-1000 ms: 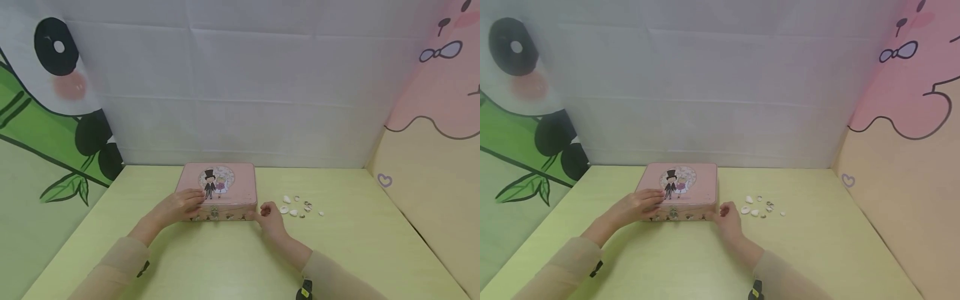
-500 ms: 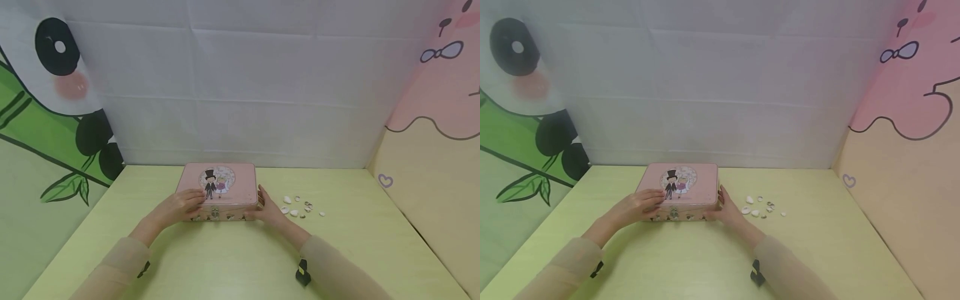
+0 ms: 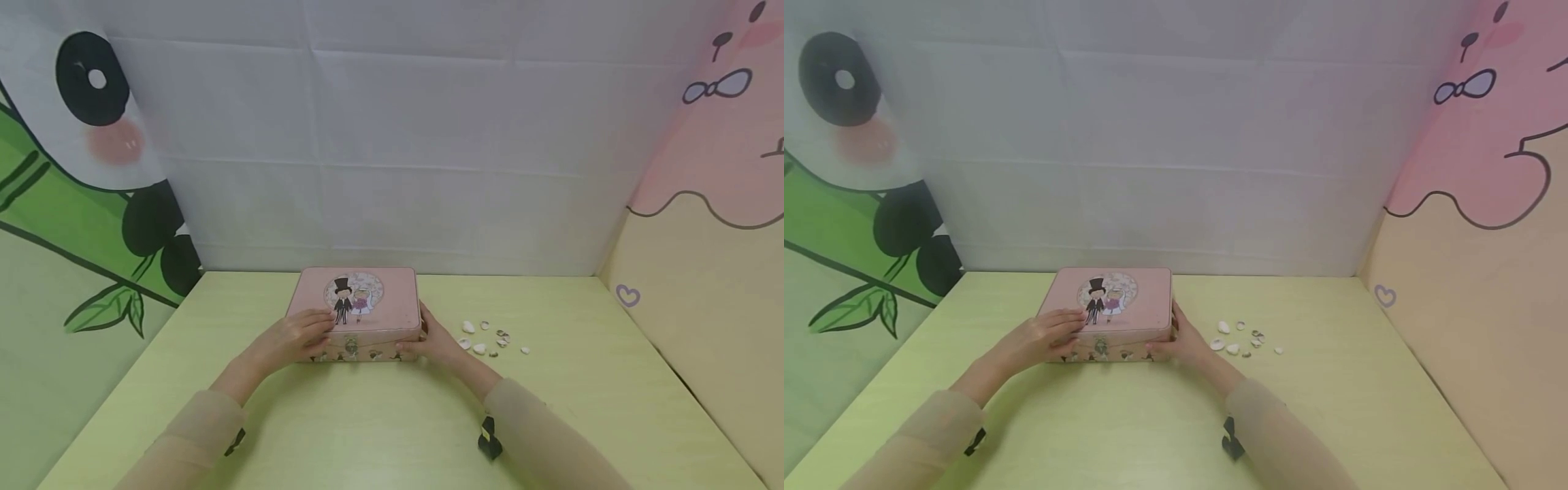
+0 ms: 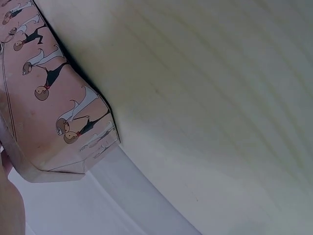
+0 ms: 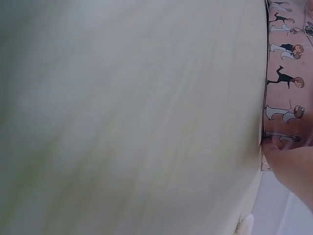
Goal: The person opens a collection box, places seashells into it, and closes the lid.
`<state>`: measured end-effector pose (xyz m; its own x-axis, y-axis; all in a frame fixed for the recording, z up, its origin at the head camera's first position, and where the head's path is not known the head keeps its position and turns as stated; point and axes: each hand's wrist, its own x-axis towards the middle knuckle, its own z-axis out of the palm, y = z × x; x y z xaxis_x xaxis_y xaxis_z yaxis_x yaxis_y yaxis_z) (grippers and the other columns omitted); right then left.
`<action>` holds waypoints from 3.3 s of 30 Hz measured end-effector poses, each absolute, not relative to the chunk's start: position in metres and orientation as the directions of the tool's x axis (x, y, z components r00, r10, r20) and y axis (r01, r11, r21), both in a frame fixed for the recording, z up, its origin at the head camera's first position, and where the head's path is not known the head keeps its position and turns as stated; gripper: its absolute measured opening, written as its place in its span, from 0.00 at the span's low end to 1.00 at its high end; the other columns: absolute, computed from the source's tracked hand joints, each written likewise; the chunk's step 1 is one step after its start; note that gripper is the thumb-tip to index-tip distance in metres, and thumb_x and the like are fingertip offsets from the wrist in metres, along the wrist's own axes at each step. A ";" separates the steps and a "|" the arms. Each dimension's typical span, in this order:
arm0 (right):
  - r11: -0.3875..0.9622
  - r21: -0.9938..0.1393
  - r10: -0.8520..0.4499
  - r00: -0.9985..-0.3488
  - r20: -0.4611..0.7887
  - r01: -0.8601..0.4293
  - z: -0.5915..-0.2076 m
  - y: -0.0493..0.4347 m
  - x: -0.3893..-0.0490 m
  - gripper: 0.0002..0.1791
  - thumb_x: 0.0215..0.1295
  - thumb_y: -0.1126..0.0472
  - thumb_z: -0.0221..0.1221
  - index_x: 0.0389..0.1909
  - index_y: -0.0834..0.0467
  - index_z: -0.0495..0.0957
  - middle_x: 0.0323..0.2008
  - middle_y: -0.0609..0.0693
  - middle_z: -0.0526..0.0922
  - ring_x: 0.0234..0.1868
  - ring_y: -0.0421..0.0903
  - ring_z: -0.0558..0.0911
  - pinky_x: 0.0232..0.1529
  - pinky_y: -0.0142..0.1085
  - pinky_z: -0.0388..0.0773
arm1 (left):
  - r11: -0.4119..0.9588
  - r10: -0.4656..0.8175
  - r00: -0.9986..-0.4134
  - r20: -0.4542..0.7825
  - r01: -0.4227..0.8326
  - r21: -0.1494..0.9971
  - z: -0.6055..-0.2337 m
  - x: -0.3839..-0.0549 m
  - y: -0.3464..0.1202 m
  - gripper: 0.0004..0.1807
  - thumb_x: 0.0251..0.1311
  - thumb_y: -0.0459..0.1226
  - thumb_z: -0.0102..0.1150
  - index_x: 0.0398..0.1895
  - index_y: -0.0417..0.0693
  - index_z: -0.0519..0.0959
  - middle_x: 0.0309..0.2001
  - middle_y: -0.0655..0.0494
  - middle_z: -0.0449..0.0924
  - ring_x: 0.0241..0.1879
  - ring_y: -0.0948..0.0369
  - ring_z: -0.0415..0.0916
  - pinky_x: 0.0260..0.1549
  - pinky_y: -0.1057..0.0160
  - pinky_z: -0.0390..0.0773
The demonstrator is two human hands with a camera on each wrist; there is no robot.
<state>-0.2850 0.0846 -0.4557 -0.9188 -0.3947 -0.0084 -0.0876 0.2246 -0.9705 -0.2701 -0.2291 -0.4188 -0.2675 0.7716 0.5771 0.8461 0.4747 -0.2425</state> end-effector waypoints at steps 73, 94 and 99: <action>0.080 -0.996 -0.438 -0.896 -0.068 0.037 -0.450 0.085 -0.283 0.53 0.62 0.57 0.60 0.74 0.42 0.30 0.75 0.53 0.32 0.74 0.57 0.38 0.73 0.55 0.48 | 0.606 0.620 -0.306 0.722 0.772 -0.194 -0.360 -0.292 -0.239 0.19 0.41 0.35 0.74 0.39 0.38 0.81 0.36 0.48 0.83 0.32 0.56 0.83 0.30 0.61 0.86; -0.018 -0.992 -0.420 -0.901 -0.105 0.124 -0.449 0.079 -0.277 0.53 0.59 0.64 0.57 0.73 0.42 0.29 0.75 0.53 0.28 0.74 0.58 0.34 0.73 0.59 0.42 | 0.807 0.192 -0.537 0.822 0.562 0.179 -0.346 -0.314 -0.265 0.13 0.44 0.25 0.70 0.36 0.36 0.79 0.34 0.42 0.82 0.34 0.48 0.80 0.32 0.51 0.85; -0.040 -0.991 -0.437 -0.894 -0.097 0.127 -0.449 0.082 -0.273 0.54 0.58 0.66 0.57 0.73 0.43 0.29 0.74 0.53 0.26 0.74 0.57 0.34 0.74 0.56 0.40 | 0.769 0.040 -0.567 0.823 0.543 0.336 -0.344 -0.321 -0.261 0.08 0.49 0.29 0.67 0.34 0.35 0.81 0.32 0.43 0.83 0.32 0.50 0.82 0.27 0.70 0.85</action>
